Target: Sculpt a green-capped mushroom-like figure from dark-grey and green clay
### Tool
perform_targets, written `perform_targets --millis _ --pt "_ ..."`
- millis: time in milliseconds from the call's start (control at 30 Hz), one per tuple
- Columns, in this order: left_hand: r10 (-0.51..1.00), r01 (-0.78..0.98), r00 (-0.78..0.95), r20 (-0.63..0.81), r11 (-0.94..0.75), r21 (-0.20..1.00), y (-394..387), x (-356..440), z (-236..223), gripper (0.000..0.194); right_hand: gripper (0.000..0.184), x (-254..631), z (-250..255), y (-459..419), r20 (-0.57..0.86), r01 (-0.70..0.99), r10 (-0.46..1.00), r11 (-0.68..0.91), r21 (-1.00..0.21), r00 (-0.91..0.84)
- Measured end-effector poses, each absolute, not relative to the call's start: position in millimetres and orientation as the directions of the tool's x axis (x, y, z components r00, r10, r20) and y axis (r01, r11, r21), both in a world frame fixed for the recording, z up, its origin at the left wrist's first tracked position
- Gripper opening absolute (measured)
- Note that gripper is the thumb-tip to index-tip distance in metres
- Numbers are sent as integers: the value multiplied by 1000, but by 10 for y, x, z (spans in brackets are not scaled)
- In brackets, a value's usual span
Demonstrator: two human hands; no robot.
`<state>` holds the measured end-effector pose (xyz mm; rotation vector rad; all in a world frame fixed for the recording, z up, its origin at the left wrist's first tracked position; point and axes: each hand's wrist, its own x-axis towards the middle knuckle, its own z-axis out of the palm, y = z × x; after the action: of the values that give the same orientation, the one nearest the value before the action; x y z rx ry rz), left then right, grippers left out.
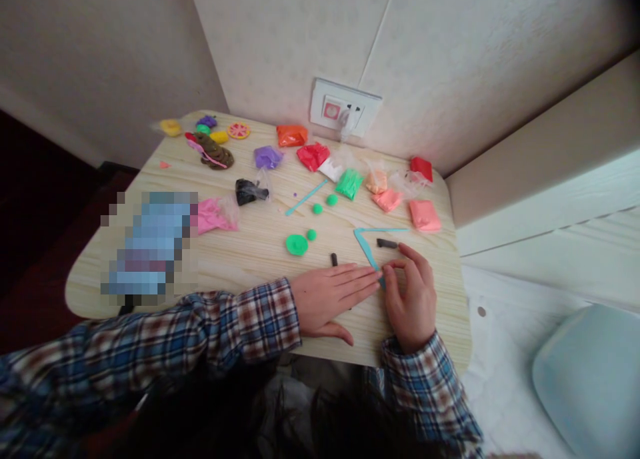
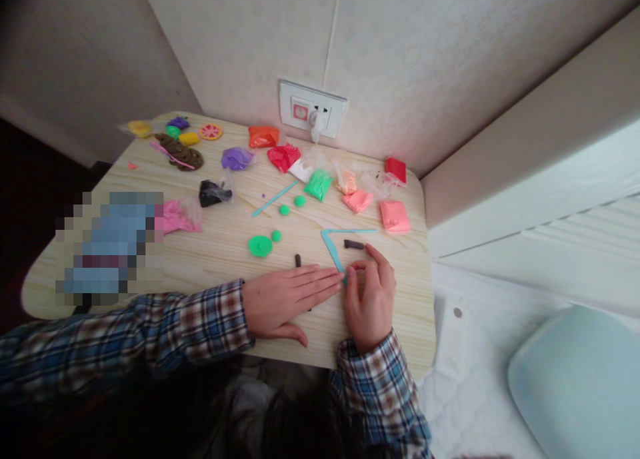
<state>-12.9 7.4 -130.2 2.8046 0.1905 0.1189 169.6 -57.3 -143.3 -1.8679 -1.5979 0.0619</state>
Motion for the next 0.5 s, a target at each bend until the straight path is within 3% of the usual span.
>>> perform_targets --millis 200,500 --pt "155 115 984 93 -933 342 71 -475 -1233 73 11 1696 -1423 -570 372 857 892 -32 -514 257" --pt "80 68 997 12 -908 413 43 -951 -1205 67 13 1698 -1419 -574 352 848 897 -46 -527 267"
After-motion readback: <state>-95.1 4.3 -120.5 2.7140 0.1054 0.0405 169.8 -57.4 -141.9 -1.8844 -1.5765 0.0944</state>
